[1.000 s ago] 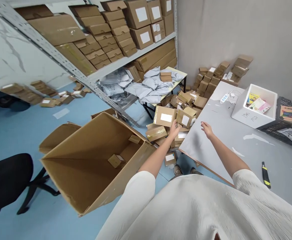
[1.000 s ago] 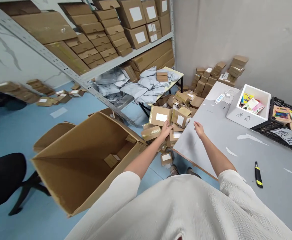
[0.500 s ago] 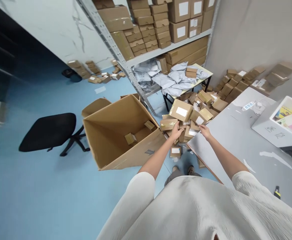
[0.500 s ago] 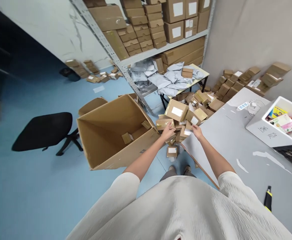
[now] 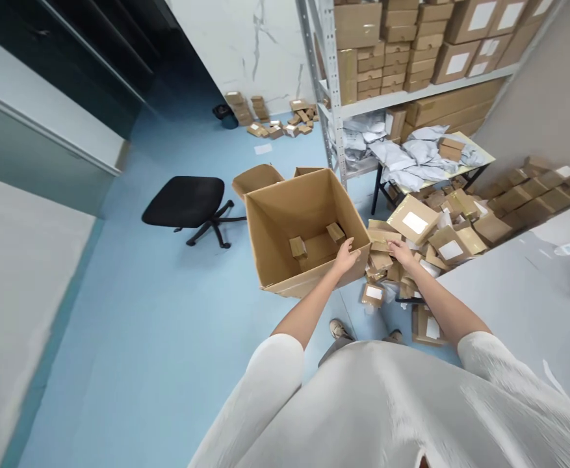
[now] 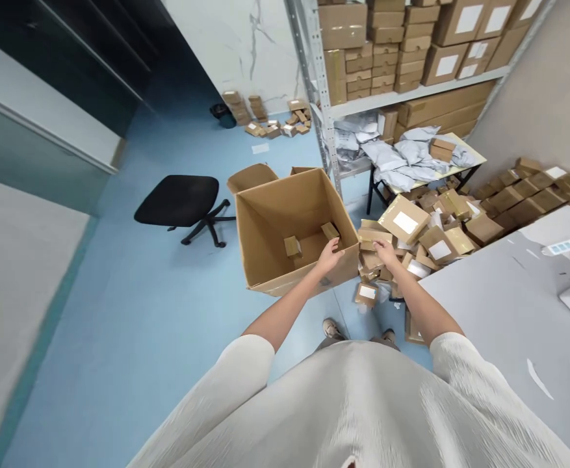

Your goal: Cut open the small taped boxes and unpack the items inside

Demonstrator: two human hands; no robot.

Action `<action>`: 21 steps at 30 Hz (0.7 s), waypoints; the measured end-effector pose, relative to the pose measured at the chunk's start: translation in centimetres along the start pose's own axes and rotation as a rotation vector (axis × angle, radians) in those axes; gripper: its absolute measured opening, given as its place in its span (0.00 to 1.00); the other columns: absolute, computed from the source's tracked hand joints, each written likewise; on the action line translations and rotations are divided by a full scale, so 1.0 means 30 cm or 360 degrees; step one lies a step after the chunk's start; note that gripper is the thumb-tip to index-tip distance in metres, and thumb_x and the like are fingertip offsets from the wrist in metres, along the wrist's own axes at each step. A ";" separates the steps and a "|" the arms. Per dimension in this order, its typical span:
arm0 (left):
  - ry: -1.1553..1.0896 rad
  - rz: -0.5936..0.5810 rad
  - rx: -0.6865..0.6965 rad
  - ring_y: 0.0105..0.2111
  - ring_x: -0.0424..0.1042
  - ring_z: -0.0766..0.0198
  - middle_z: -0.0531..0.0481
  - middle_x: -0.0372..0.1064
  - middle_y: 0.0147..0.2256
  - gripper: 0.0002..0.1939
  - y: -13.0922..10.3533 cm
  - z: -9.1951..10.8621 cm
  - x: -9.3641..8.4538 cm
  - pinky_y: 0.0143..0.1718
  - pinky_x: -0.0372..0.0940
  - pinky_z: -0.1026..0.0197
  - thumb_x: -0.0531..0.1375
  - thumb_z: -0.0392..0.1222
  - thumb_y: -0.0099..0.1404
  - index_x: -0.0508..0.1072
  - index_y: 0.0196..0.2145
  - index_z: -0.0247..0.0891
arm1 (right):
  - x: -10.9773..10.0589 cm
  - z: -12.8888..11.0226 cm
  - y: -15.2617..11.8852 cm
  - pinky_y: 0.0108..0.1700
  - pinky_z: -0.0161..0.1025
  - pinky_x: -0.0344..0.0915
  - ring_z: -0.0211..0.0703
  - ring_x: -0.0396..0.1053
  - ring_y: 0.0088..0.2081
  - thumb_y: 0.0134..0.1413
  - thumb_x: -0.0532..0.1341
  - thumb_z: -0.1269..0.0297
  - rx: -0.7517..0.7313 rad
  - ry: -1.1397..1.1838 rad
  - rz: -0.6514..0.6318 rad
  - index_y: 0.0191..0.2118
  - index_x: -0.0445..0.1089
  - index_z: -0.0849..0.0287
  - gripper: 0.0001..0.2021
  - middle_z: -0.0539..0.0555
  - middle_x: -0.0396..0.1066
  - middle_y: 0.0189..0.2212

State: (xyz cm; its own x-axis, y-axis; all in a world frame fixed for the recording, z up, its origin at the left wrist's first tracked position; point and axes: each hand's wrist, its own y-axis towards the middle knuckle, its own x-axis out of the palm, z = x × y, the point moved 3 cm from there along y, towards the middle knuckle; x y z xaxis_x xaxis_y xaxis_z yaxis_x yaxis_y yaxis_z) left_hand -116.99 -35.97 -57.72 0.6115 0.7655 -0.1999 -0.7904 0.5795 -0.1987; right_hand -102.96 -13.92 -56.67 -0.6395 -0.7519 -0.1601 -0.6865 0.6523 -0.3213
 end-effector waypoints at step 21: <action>0.0149 0.0332 -0.0375 0.65 0.73 0.52 0.34 0.70 0.68 0.26 0.163 -0.332 -0.731 0.70 0.65 0.47 0.62 0.33 0.72 0.72 0.67 0.36 | 0.824 0.006 0.354 0.52 0.50 0.79 0.49 0.79 0.45 0.56 0.70 0.57 0.0038 -0.0316 -0.0458 0.47 0.81 0.55 0.14 0.56 0.83 0.44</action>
State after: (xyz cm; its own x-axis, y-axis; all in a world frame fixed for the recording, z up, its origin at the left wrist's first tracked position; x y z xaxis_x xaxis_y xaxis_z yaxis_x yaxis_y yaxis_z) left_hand -133.91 -52.69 -63.85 0.4466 0.8255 -0.3451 -0.8757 0.3239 -0.3582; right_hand -126.00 -25.58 -64.20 -0.3392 -0.9102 -0.2375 -0.8191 0.4099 -0.4013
